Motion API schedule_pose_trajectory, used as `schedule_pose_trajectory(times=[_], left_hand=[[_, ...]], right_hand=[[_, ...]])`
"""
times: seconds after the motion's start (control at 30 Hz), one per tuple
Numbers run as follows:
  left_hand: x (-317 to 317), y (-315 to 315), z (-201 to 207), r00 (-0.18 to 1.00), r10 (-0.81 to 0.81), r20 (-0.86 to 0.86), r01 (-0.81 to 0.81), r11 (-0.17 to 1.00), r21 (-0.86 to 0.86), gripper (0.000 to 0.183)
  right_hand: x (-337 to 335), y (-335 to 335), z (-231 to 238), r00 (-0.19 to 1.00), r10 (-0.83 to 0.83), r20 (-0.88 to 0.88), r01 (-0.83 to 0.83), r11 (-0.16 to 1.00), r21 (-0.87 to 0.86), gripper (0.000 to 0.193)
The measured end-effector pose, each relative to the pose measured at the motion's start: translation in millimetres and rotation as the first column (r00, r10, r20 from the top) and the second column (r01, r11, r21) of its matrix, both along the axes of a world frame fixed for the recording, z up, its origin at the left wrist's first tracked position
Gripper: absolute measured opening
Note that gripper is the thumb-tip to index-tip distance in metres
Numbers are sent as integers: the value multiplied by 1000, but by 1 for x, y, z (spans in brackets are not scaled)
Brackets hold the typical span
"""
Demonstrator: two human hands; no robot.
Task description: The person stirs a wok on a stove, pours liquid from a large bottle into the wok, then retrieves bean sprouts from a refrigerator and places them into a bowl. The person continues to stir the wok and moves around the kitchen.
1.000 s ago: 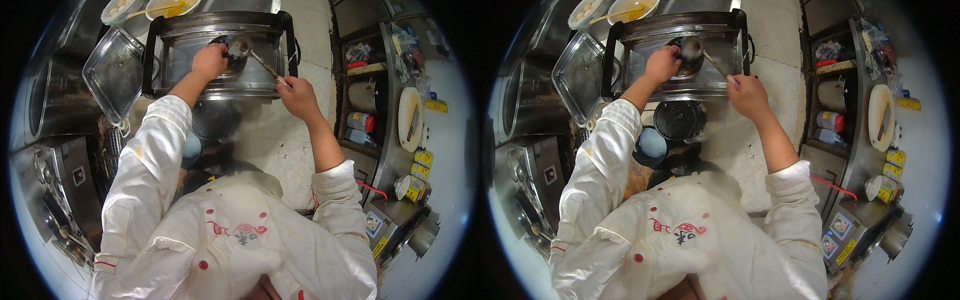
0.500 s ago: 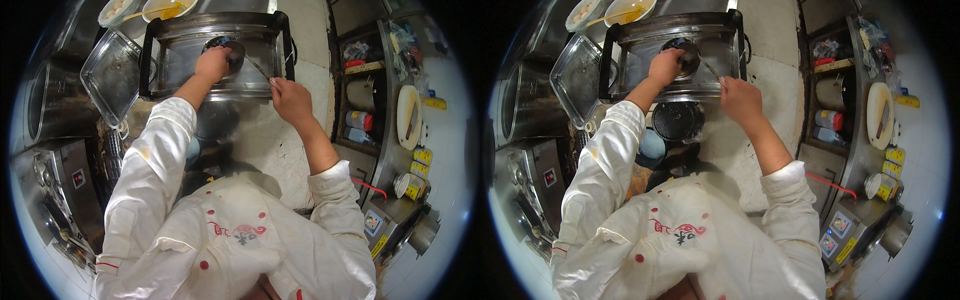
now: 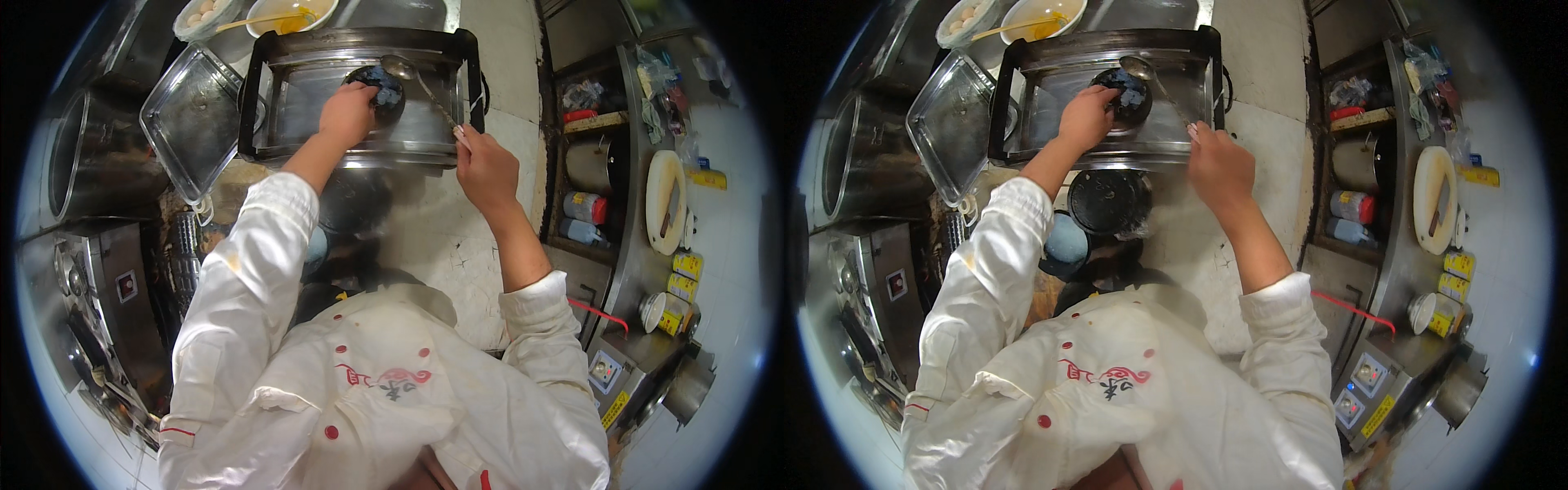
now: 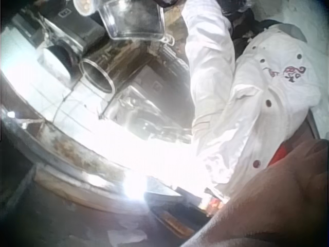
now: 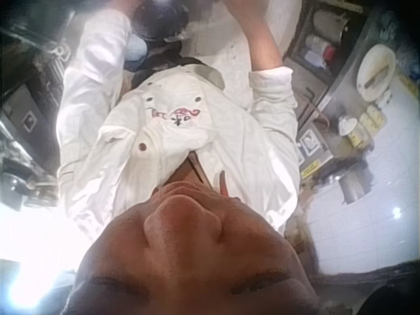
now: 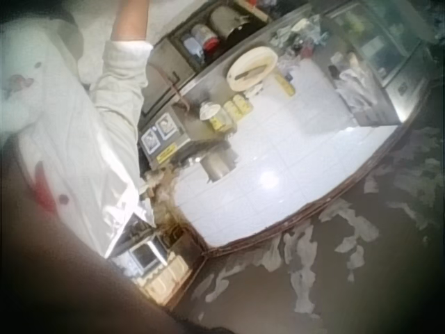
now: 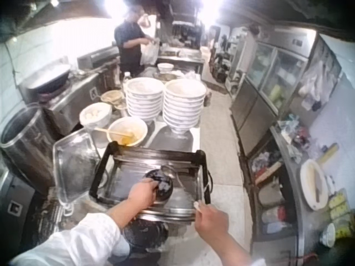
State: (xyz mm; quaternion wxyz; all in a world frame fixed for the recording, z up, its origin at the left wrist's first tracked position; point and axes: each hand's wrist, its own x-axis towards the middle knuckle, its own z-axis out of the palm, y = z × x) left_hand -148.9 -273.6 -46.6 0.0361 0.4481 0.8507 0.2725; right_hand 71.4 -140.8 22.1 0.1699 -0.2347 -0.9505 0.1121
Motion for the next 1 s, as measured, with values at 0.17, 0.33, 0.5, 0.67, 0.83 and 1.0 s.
schedule_pose_trajectory(times=[0.17,0.33,0.5,0.67,0.83,1.0], left_hand=[[30,-84,32,987,107,118,-138,943,302,27],[94,-238,2,859,354,370,-411,907,86,22],[163,-419,-110,645,673,363,-426,710,-561,24],[208,-559,-164,560,796,230,-285,447,-848,30],[201,-576,-178,393,771,501,-406,634,-658,28],[188,-560,-237,378,676,632,-321,736,-596,26]], right_hand=[[4,-19,8,978,8,-207,-63,963,-260,22],[17,-86,-14,981,154,-120,-192,660,-726,28],[17,-186,-108,871,439,220,-130,638,-759,25],[11,-275,-208,672,513,534,-56,755,-654,29],[8,-334,-269,717,478,508,-83,782,-618,39],[16,-346,-375,731,370,574,116,761,-638,46]])
